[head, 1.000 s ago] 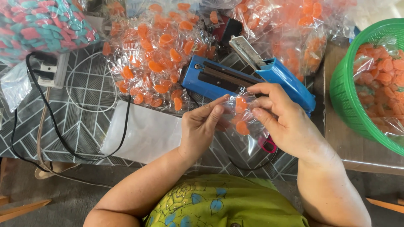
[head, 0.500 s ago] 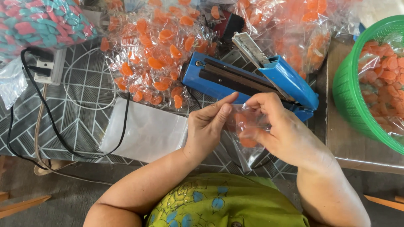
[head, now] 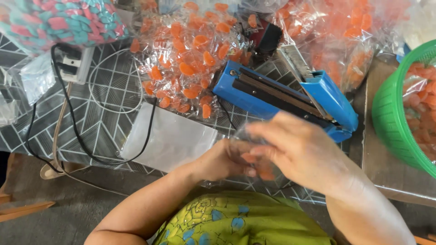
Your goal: Trimming plastic bags, filling them with small orange candies, and sealing them with a heat sealer.
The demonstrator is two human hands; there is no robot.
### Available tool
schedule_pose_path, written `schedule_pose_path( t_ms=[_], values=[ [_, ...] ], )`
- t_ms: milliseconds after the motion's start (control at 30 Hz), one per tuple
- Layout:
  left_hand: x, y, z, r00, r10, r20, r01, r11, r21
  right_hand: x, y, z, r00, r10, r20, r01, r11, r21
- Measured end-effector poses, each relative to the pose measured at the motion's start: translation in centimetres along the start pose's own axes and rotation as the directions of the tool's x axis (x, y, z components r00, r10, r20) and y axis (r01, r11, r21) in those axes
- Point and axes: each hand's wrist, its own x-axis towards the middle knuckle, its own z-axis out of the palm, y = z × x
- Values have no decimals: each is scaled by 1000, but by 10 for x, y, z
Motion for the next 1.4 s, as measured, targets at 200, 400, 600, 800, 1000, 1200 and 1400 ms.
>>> schedule_pose_path(
  t_ms=[200, 400, 600, 800, 1000, 1200, 1400],
  values=[
    [-7, -40, -11, 999, 37, 17, -27, 915, -402, 101, -2, -1, 943, -122, -308, 88, 989, -121],
    [-2, -37, -13, 983, -89, -158, 83, 995, -46, 205, 45, 27, 899, 438, -22, -421, 848, -321],
    [-9, -26, -17, 996, 7, -90, -7, 1000, 1, 220, 75, 47, 945, 323, -41, -325, 925, -196],
    [-10, -36, -16, 998, 0, -60, -7, 994, -112, 194, 79, 35, 910, -133, -393, 27, 964, -265],
    [-10, -25, -17, 999, -9, -51, 5, 996, -87, 99, -28, -16, 907, -55, -418, 12, 994, -106],
    [-4, -38, -14, 992, -16, -126, 18, 1000, 17, 32, -39, -61, 860, 473, -189, -488, 872, -38],
    [-2, -42, -9, 984, 4, -180, 0, 1000, 24, 10, 2, -43, 896, 436, 77, -434, 900, -49]
  ],
)
